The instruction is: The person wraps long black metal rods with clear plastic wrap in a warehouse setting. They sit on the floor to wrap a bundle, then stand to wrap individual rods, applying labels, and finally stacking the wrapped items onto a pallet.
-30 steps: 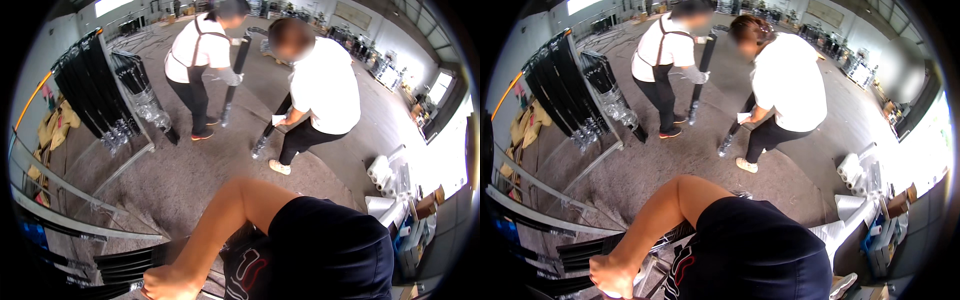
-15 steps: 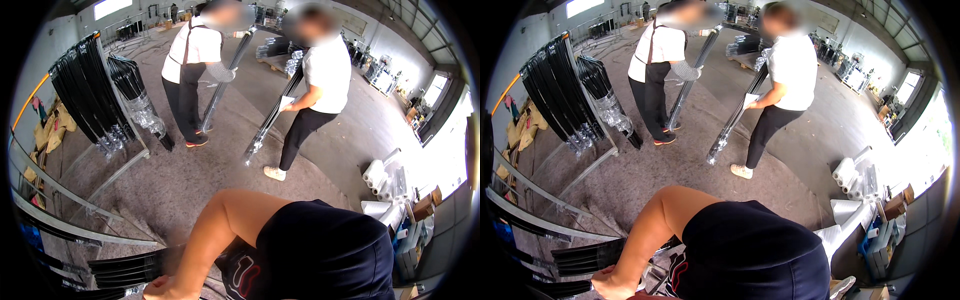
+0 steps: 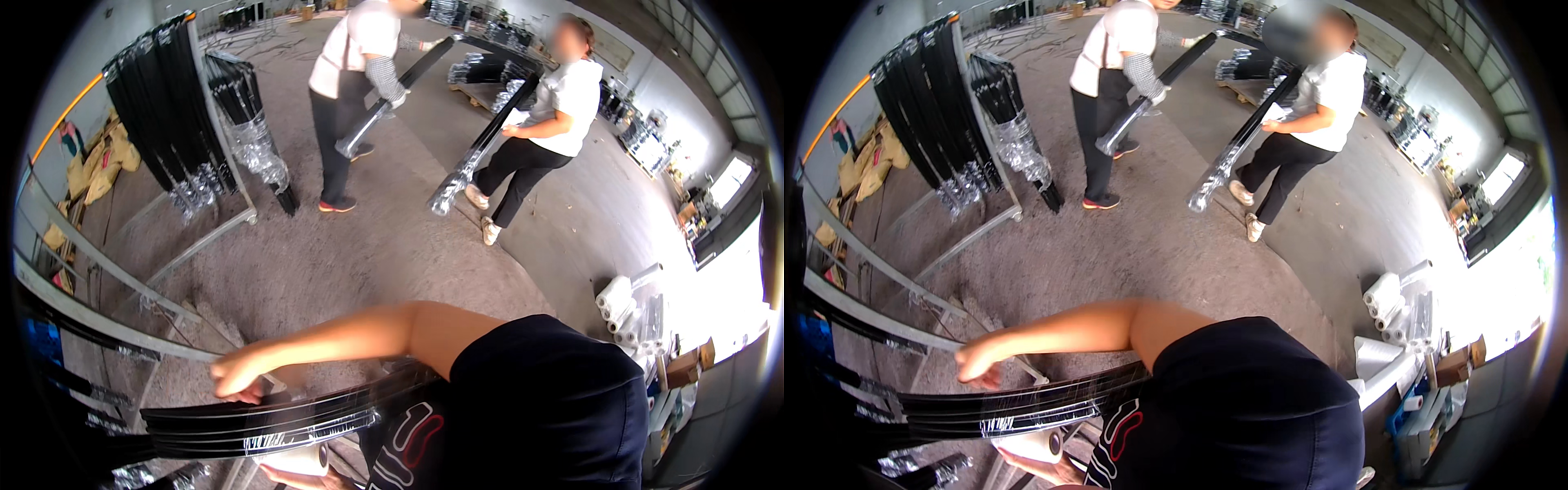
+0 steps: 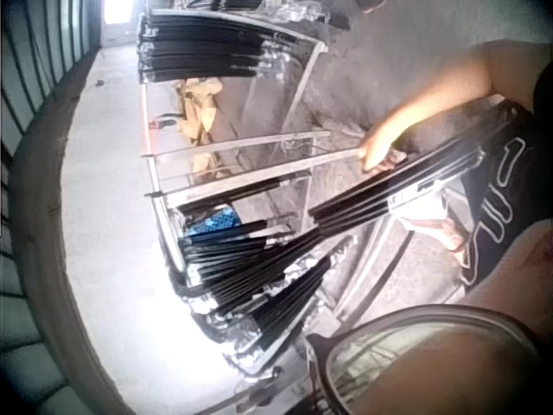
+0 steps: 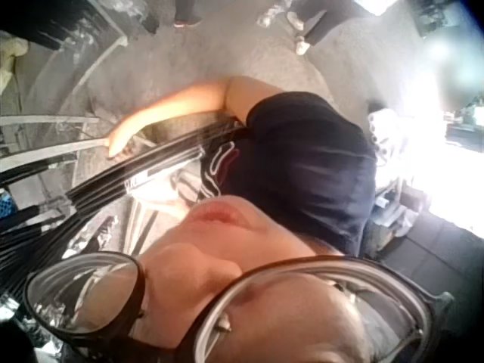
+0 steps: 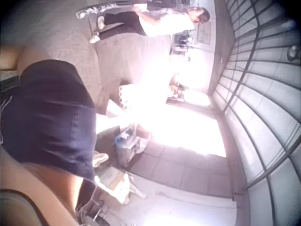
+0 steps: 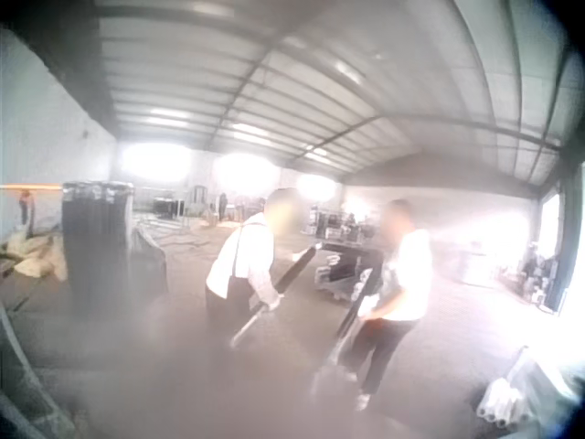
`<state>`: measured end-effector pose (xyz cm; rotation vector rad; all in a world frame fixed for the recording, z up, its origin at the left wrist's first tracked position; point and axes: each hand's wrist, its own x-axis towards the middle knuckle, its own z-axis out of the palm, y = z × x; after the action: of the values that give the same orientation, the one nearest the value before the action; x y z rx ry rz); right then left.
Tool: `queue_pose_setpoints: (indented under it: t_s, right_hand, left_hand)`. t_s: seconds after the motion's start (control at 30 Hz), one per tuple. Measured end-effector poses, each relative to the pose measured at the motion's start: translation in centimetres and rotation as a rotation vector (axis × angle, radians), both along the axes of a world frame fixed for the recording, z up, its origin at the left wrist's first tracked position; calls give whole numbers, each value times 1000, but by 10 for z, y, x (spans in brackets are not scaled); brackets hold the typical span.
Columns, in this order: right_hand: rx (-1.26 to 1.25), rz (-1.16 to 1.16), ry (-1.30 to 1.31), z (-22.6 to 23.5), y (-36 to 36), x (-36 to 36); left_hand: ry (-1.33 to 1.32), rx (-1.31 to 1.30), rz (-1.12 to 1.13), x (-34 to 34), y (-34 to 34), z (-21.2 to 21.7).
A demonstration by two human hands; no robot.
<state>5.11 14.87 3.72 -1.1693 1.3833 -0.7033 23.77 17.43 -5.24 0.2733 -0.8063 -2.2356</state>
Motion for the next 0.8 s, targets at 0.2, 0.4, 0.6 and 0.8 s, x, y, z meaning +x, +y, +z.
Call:
queue_pose_setpoints:
  t_s: [0.2,0.4,0.6,0.8]
  right_hand:
    - [245,217,-874,-117,15,28]
    - [81,130,-695,-70,24,30]
    - [169,-9,-2,-38,12,21]
    - [-39,-54,100,-15,6,7]
  left_hand:
    - [-310,-48,183,7,2,-25]
    - [-710,-373,368,6,-8,13]
    - [-808,-498,982,48,-23,38]
    - [-1051,-1744,590,15,-61,121]
